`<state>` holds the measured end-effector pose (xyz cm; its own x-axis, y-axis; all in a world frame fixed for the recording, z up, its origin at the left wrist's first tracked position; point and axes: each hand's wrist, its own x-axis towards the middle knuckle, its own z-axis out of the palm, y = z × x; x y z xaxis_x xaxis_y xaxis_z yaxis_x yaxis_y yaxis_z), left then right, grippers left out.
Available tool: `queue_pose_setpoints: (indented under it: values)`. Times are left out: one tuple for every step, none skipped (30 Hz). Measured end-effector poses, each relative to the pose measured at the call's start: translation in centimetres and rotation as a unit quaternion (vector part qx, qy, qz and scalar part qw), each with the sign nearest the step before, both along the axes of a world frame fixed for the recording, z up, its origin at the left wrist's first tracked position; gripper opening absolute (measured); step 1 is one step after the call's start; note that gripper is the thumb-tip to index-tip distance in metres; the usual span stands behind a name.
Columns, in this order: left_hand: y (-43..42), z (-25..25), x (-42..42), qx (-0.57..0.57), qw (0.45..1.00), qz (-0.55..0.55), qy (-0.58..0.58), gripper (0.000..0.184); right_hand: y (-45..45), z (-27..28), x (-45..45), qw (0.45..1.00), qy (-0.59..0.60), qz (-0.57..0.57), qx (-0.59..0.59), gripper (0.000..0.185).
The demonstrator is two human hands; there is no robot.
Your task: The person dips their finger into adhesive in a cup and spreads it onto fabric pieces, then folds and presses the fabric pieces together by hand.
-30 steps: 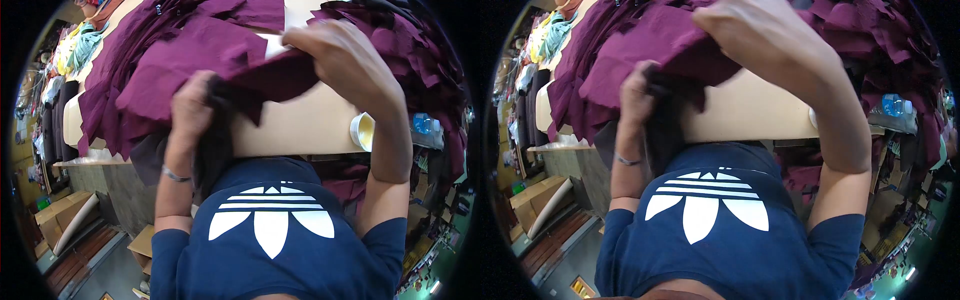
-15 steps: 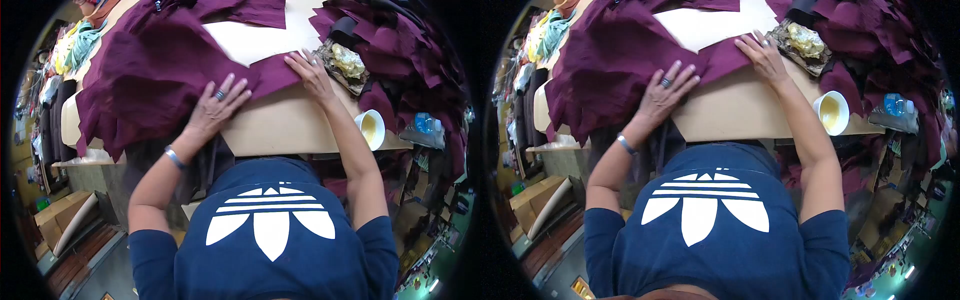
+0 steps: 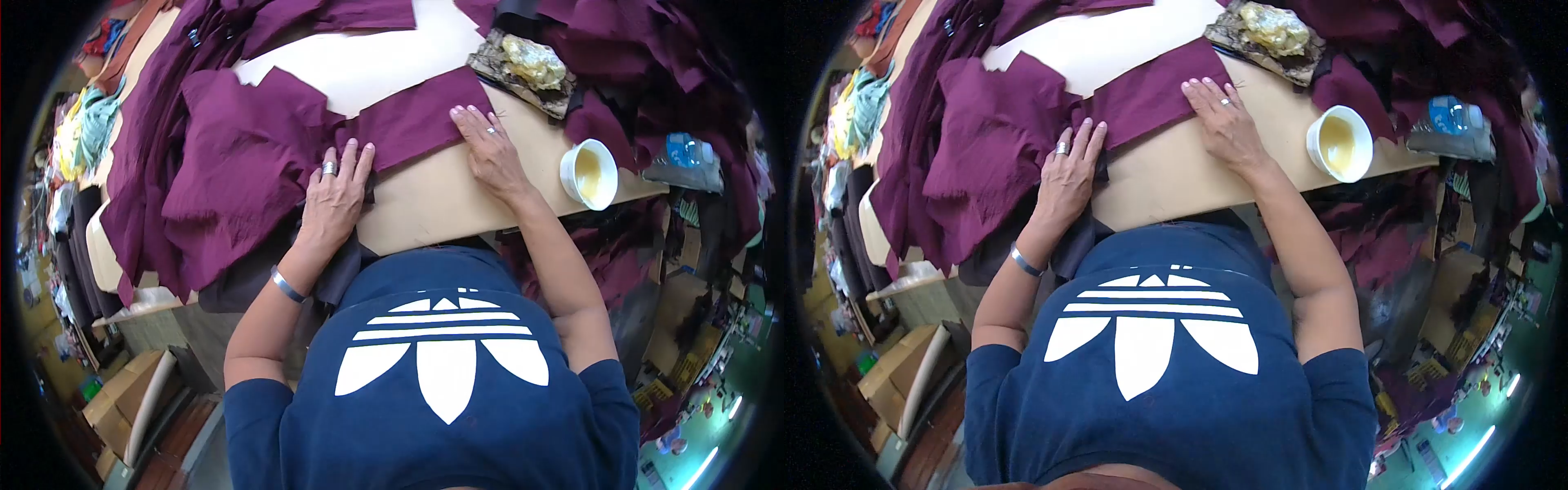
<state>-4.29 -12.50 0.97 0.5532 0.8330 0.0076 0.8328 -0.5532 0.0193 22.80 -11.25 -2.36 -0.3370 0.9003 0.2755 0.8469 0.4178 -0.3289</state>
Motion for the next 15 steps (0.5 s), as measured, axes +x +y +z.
queue_pose_setpoints:
  values:
    - [-0.1, 0.8, 0.4, 0.009, 0.999, -0.012, 0.035, 0.064, 0.0, 0.2, -0.2, 1.000, -0.004, -0.002, -0.007, 0.050]
    - [-0.2, 0.7, 0.5, 0.024, 0.998, -0.026, 0.056, 0.066, 0.0, 0.5, -0.3, 1.000, -0.011, -0.005, -0.015, 0.049]
    - [-0.2, 0.6, 0.5, 0.009, 0.998, -0.023, 0.060, 0.067, -0.1, 1.0, 0.2, 0.999, -0.020, -0.009, -0.023, 0.048]
    - [-0.1, 0.5, 0.5, -0.006, 0.998, -0.019, 0.065, 0.067, -0.8, 2.2, 1.2, 0.999, -0.020, -0.032, 0.001, 0.048]
    - [-0.1, 0.6, 0.5, 0.006, 0.998, -0.033, 0.061, 0.067, -1.6, 4.2, 2.0, 0.998, -0.020, -0.054, 0.027, 0.048]
    - [-0.1, 1.0, 0.6, 0.001, 0.996, -0.048, 0.074, 0.065, -2.2, 6.0, 3.0, 0.996, -0.020, -0.072, 0.052, 0.048]
    - [-0.2, 0.8, 0.7, 0.023, 0.995, -0.070, 0.069, 0.063, -2.9, 7.5, 4.9, 0.994, -0.014, -0.104, 0.043, 0.050]
    - [-0.2, 0.5, 0.8, 0.046, 0.993, -0.090, 0.064, 0.062, -4.0, 8.1, 6.8, 0.988, -0.029, -0.141, 0.054, 0.048]
    - [-0.2, 0.3, 0.8, 0.043, 0.993, -0.088, 0.065, 0.059, -5.3, 8.8, 8.6, 0.981, -0.080, -0.176, 0.020, 0.049]
    - [-0.3, 0.0, 0.8, 0.040, 0.993, -0.084, 0.067, 0.057, -6.5, 9.4, 10.0, 0.969, -0.130, -0.209, -0.014, 0.051]
    - [-0.4, -0.2, 0.9, 0.038, 0.994, -0.080, 0.070, 0.054, -7.4, 9.4, 11.0, 0.962, -0.145, -0.226, -0.040, 0.052]
    - [-0.4, -0.3, 1.0, 0.033, 0.994, -0.077, 0.066, 0.055, -8.3, 9.2, 11.8, 0.954, -0.160, -0.244, -0.066, 0.052]
    - [-0.3, -0.3, 1.0, 0.029, 0.995, -0.073, 0.063, 0.055, -8.8, 8.9, 12.2, 0.945, -0.173, -0.261, -0.091, 0.053]
    - [-0.3, -0.3, 1.1, 0.025, 0.995, -0.070, 0.061, 0.055, -8.9, 8.7, 12.3, 0.941, -0.172, -0.270, -0.106, 0.053]
    - [-0.3, -0.3, 1.0, 0.022, 0.996, -0.070, 0.058, 0.056, -9.0, 8.4, 12.4, 0.937, -0.170, -0.280, -0.121, 0.052]
